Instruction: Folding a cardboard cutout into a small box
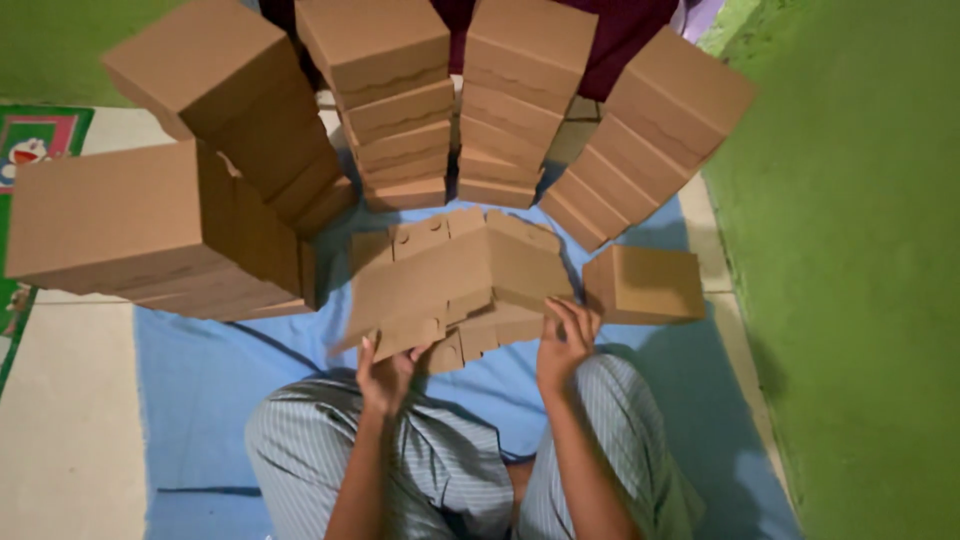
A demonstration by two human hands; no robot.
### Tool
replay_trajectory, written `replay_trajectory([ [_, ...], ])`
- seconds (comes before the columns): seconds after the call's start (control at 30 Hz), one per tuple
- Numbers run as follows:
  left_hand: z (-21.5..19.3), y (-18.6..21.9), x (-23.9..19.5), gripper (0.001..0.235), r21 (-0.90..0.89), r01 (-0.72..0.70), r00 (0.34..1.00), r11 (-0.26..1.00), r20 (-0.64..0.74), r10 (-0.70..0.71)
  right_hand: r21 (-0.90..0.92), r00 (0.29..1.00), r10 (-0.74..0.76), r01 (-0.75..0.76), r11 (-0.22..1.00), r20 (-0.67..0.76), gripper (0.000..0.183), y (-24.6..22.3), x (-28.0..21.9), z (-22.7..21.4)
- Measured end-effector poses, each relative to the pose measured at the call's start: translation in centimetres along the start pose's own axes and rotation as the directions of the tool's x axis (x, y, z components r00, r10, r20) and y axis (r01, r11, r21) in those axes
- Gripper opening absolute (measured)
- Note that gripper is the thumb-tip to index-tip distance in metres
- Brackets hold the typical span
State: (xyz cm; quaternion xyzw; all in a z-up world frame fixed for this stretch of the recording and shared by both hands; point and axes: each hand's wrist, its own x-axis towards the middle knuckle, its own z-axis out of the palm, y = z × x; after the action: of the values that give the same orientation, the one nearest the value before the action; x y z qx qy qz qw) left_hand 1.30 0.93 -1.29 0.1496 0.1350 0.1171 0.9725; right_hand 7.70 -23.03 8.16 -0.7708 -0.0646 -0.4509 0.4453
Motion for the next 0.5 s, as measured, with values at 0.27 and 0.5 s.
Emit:
replay_trajectory([
  [0.27, -17.1, -6.3, 5.2, 0.045, 0.175, 0.274, 0.959, 0.946, 0.028, -0.283, -0.048, 0.988, 0.058, -0.065, 0.997, -0.141, 0.009, 4.7, -0.6, -0.9],
  [0.5, -18.9, -8.1, 5.1, 0.053, 0.176, 0.463, 0.849, 0.869, -0.367, -0.379, 0.025, 0.972, 0.099, -0.096, 0.995, -0.212, 0.029, 2.4, 1.6, -3.1],
])
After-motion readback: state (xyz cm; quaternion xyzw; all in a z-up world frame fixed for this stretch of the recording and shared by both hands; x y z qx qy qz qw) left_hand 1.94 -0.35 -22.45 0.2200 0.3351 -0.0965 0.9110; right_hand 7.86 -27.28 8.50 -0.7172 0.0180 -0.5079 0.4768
